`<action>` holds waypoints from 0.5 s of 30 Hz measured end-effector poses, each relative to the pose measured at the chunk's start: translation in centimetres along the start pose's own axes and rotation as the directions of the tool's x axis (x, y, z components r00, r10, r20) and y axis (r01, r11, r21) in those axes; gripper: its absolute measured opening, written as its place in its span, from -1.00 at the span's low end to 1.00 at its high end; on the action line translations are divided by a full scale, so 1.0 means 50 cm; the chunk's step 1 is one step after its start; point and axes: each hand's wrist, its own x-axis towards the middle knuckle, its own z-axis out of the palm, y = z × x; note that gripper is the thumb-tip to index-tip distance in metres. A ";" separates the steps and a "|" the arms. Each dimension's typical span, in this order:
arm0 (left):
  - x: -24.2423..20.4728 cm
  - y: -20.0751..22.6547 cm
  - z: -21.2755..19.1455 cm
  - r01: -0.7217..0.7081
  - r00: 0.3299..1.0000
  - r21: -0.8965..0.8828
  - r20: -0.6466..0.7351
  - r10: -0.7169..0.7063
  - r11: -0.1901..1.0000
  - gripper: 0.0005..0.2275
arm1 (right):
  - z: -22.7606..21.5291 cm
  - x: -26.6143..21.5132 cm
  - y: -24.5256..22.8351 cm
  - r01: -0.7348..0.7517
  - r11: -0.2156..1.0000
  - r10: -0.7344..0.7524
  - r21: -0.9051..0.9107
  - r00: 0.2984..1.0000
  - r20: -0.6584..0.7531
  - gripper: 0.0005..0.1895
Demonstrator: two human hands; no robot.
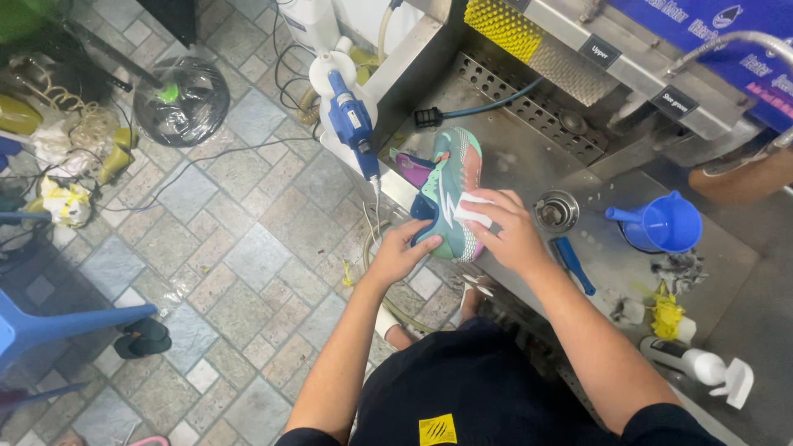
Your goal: The person scrubs a colorful sneaker with a white sponge, focusing on the upper and sole. They rinse the shoe under running water, then place it into a shoe washing machine and operate the controls.
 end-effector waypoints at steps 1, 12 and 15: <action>-0.004 -0.003 0.003 -0.013 1.000 -0.037 0.006 0.013 0.999 -0.53 | -0.007 0.009 0.009 0.022 1.000 -0.023 0.013 0.999 0.036 -0.65; -0.046 0.020 0.038 -0.072 0.996 -0.556 -0.085 0.029 0.828 -0.50 | 0.044 0.077 0.079 -0.005 1.000 0.005 0.012 0.999 0.039 -0.66; -0.030 0.039 0.054 -0.134 0.982 -0.378 -0.172 0.073 0.916 -0.56 | 0.030 0.068 0.092 -0.092 0.993 0.092 0.068 0.996 0.004 -0.67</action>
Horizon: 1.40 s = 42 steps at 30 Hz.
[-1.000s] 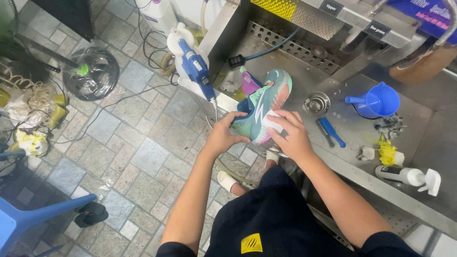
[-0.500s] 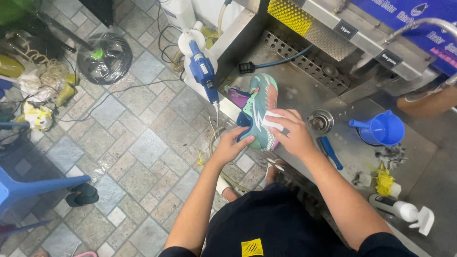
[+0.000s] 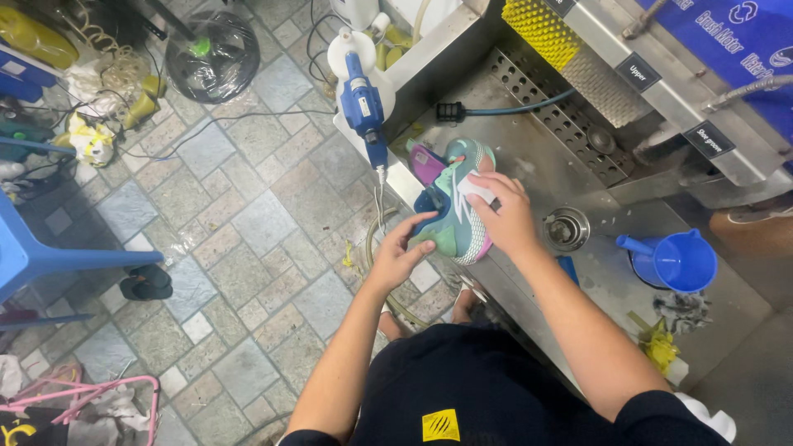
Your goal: The person scrubs a colorful sneaker with a white sponge, focusing on the upper and sole. They rinse the shoe under running water, then place it into a shoe washing machine and operate the controls.
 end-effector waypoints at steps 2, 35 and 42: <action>0.021 0.005 0.021 0.000 1.000 -0.032 0.011 0.000 0.999 -0.58 | -0.021 -0.015 -0.003 -0.058 0.994 0.060 0.091 0.998 -0.022 -0.68; 0.055 -0.017 0.157 0.088 0.959 -0.166 0.281 -0.038 0.982 -0.57 | -0.135 -0.139 -0.004 -0.314 0.918 0.313 0.242 0.949 0.040 -0.69; 0.073 -0.040 0.189 0.134 0.986 -0.066 0.111 -0.127 0.989 -0.63 | -0.144 -0.182 -0.092 0.136 0.967 -0.144 -0.217 0.989 -0.023 -0.68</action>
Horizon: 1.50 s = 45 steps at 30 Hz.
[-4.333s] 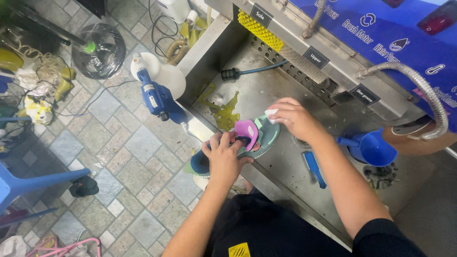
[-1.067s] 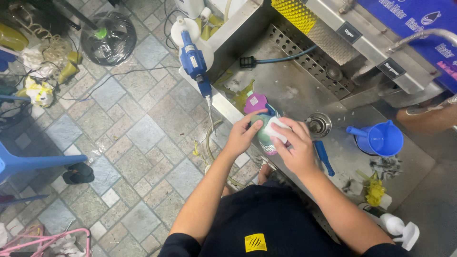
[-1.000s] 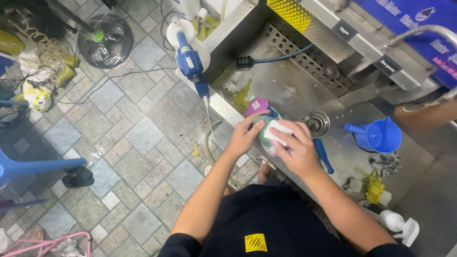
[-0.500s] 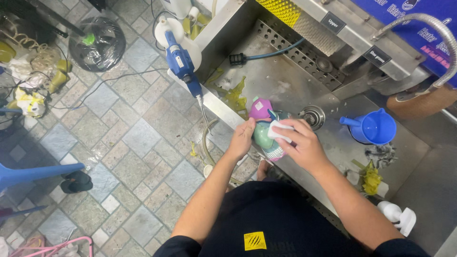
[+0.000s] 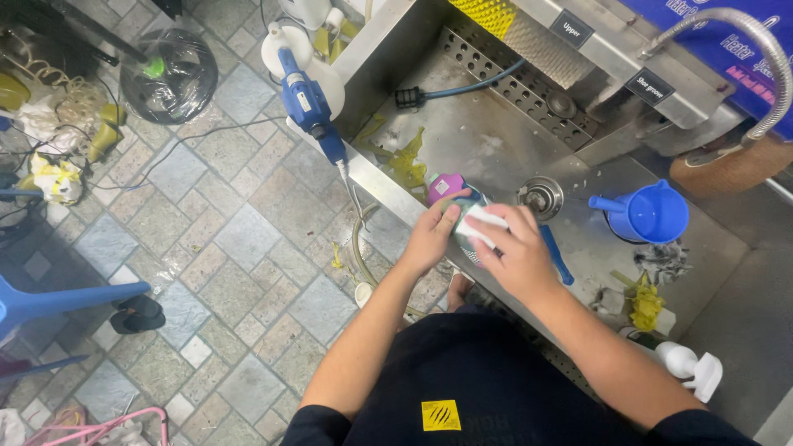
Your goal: The person scrubs a colorful sneaker with a white sponge, focusing on the upper and sole. They rinse the shoe under running water, then place it into a shoe washing machine and operate the controls.
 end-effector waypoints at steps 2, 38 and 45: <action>0.013 -0.006 0.004 0.020 1.000 -0.006 -0.008 -0.021 1.000 -0.64 | -0.009 0.008 0.004 0.130 0.991 -0.128 -0.039 0.991 0.046 -0.68; 0.011 -0.029 0.000 0.021 1.000 -0.061 0.007 -0.021 0.998 -0.68 | -0.037 -0.024 0.049 -0.193 0.968 0.182 0.161 0.980 0.082 -0.68; 0.035 -0.041 0.018 0.080 0.997 0.004 -0.021 -0.080 0.997 -0.68 | -0.040 -0.006 0.070 -0.440 0.871 0.441 0.217 0.896 0.046 -0.71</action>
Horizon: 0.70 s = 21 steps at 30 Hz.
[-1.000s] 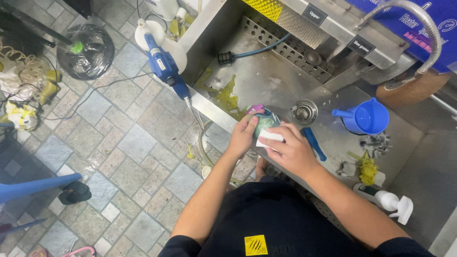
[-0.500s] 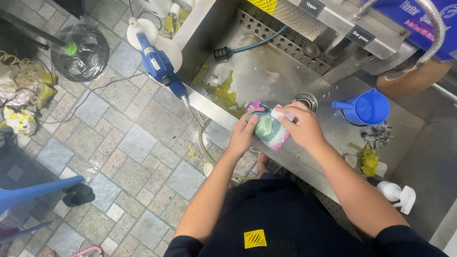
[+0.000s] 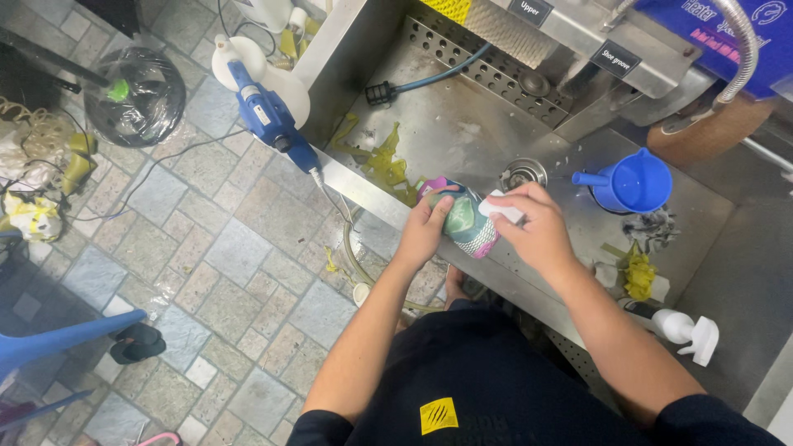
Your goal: The person scrubs a colorful sneaker with a white sponge, focusing on the upper and sole. They rinse the shoe under running water, then place it into a shoe washing machine and operate the controls.
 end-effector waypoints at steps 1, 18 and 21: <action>0.005 -0.001 0.001 -0.005 1.000 0.032 -0.009 0.005 0.999 -0.69 | 0.002 -0.010 -0.010 0.044 0.998 -0.045 -0.047 0.999 -0.015 -0.71; -0.001 -0.008 0.022 -0.013 1.000 0.072 -0.007 0.014 0.997 -0.71 | 0.001 -0.068 -0.004 0.222 0.954 -0.246 -0.203 0.964 -0.103 -0.69; 0.002 -0.011 0.012 0.044 0.999 0.072 0.010 -0.045 0.996 -0.71 | 0.016 -0.076 -0.010 0.321 0.930 -0.339 -0.178 0.938 -0.076 -0.66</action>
